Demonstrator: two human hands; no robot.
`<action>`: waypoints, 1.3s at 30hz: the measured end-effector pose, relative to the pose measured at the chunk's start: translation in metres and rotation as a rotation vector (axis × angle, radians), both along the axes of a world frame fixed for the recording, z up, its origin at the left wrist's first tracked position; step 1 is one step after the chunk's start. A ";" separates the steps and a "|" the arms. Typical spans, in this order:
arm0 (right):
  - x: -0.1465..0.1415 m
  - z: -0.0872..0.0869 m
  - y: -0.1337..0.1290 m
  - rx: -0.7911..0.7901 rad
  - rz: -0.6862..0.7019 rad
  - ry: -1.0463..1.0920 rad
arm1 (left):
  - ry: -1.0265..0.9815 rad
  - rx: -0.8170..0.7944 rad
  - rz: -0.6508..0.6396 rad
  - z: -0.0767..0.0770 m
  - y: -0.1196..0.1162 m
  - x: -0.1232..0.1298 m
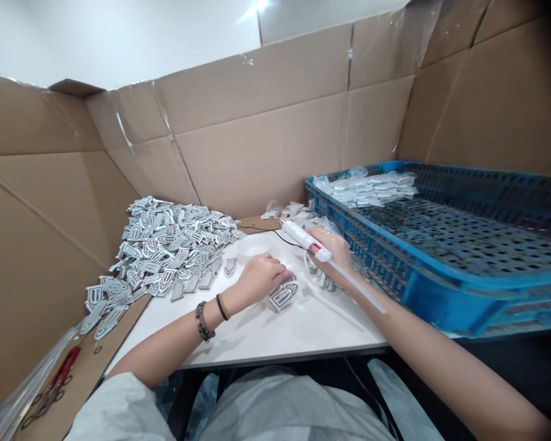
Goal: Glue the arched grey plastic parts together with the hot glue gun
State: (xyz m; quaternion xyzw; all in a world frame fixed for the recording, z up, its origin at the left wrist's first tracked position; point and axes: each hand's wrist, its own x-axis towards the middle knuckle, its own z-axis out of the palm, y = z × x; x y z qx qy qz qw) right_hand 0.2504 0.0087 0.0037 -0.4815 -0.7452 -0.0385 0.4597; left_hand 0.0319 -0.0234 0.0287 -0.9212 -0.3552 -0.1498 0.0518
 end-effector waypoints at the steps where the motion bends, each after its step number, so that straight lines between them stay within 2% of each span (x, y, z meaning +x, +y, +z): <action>1: 0.000 0.000 0.000 0.006 0.006 0.000 | -0.028 -0.038 -0.004 0.004 0.000 -0.004; 4: 0.000 -0.001 0.000 0.022 0.007 -0.009 | -0.151 -0.129 -0.009 0.016 -0.003 -0.014; 7: 0.000 -0.001 0.000 0.020 -0.017 -0.026 | -0.354 -0.182 0.040 0.022 -0.010 -0.017; 10: 0.000 -0.002 0.000 0.027 -0.030 -0.027 | -0.556 -0.253 0.126 0.015 -0.016 -0.017; 12: 0.000 -0.003 0.000 0.037 -0.023 -0.025 | -0.600 -0.294 0.167 0.005 -0.018 -0.017; 16: 0.000 -0.004 0.002 0.031 -0.028 -0.051 | -0.429 -0.305 0.203 -0.014 -0.014 -0.017; 19: 0.000 -0.004 0.003 0.017 -0.043 -0.071 | -0.228 -0.305 0.231 -0.017 -0.011 -0.019; 21: 0.000 -0.004 0.003 0.014 -0.041 -0.079 | -0.189 -0.177 0.223 -0.015 -0.011 -0.020; 24: 0.000 -0.005 0.003 0.011 -0.041 -0.079 | -0.182 0.140 0.178 -0.011 -0.019 -0.021; 26: 0.000 -0.005 0.003 0.000 -0.045 -0.077 | -0.089 0.226 0.134 -0.010 -0.030 -0.020; 30: 0.000 -0.005 0.002 -0.024 -0.033 -0.091 | 0.176 0.133 0.165 -0.017 -0.051 -0.017; 32: 0.000 -0.004 0.001 -0.026 -0.030 -0.100 | 0.224 0.084 0.218 -0.023 -0.054 -0.018; 36: 0.000 -0.003 0.000 -0.032 -0.038 -0.105 | 0.172 0.033 0.263 -0.028 -0.042 -0.028; 39: -0.001 -0.002 0.000 -0.051 -0.043 -0.112 | 0.061 -0.006 0.301 -0.022 -0.031 -0.036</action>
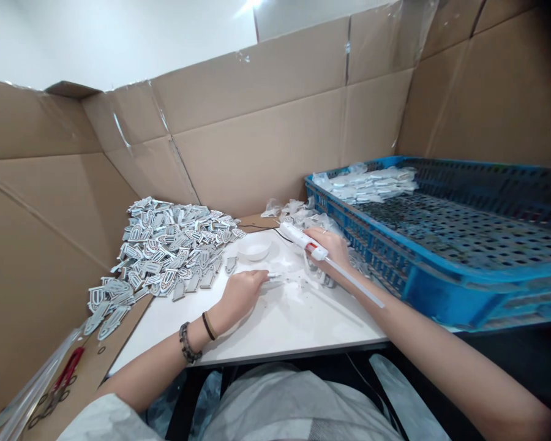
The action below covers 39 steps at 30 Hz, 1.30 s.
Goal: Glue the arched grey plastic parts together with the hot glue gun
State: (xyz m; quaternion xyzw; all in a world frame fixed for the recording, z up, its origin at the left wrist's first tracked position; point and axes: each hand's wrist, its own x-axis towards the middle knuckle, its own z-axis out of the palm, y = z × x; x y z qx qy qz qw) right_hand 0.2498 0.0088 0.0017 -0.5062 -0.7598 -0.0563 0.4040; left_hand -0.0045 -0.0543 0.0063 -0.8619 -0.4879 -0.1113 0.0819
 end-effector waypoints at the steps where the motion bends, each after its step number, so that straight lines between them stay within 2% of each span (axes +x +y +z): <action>1: 0.000 0.000 0.000 -0.002 -0.002 -0.002 | -0.048 -0.005 0.019 0.003 0.002 -0.002; 8: 0.001 -0.004 0.002 0.034 -0.002 0.014 | -0.320 -0.077 0.063 0.028 0.005 -0.003; 14: 0.000 -0.004 0.003 0.016 0.002 0.008 | -0.282 -0.199 0.034 0.036 0.002 0.006; 20: 0.000 -0.004 0.003 0.049 -0.002 0.012 | -0.415 -0.159 -0.017 0.047 0.004 0.006; 23: 0.000 -0.004 0.003 0.042 -0.001 0.003 | -0.430 -0.082 -0.020 0.048 0.007 0.003; 26: 0.001 -0.004 0.003 0.043 0.002 0.000 | -0.343 -0.046 -0.037 0.043 0.005 0.001; 29: 0.001 -0.004 0.003 0.042 0.004 0.003 | -0.259 -0.031 -0.145 0.033 -0.006 0.002; 33: 0.002 -0.005 0.003 0.026 0.021 -0.008 | -0.036 -0.076 -0.280 0.014 -0.019 0.005; 39: 0.001 -0.005 0.003 0.004 0.007 -0.036 | -0.089 -0.055 -0.184 -0.014 -0.006 0.001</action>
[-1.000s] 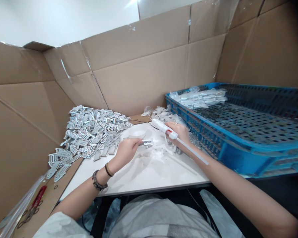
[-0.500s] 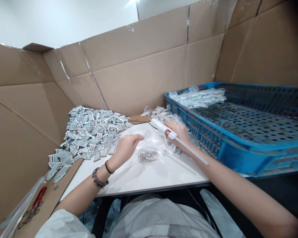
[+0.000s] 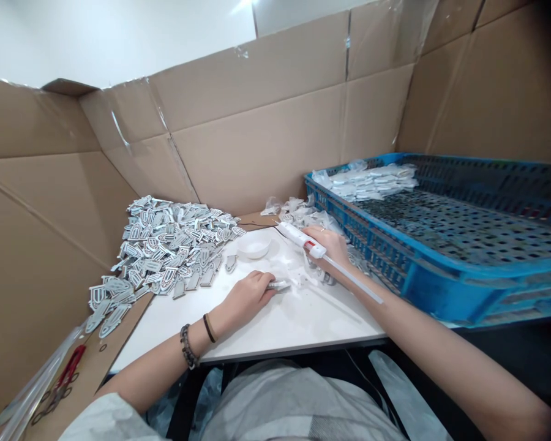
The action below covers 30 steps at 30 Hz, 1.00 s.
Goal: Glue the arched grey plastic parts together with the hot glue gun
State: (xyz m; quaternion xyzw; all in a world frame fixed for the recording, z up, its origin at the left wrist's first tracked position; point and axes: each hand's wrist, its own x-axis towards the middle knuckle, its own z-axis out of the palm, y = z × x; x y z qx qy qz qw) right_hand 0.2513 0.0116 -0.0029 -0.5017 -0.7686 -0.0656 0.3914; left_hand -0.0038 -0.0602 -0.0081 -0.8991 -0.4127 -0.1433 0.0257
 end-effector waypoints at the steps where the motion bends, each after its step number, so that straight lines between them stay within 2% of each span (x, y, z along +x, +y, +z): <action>1: 0.000 0.000 0.000 -0.006 -0.001 -0.003 | -0.002 0.015 0.026 -0.001 0.003 -0.001; 5: -0.001 0.002 -0.002 -0.027 -0.006 -0.013 | 0.072 0.134 0.092 0.006 0.008 -0.006; 10: -0.001 0.003 -0.002 -0.032 -0.003 -0.006 | -0.036 0.324 0.098 0.033 0.010 -0.008; 15: -0.001 0.004 -0.003 -0.032 0.008 -0.004 | -0.211 0.240 0.092 0.052 0.015 -0.008; 21: -0.002 0.006 -0.003 -0.026 -0.021 0.056 | -0.276 0.257 0.082 0.054 0.015 -0.003; 25: -0.002 0.004 0.001 -0.028 -0.068 0.111 | -0.393 0.303 0.119 0.062 0.019 -0.001; 28: -0.001 0.000 0.005 0.001 -0.087 0.161 | -0.533 0.366 0.159 0.076 0.025 0.000; 30: -0.001 -0.001 0.007 0.015 -0.085 0.180 | -0.618 0.447 0.177 0.087 0.020 0.004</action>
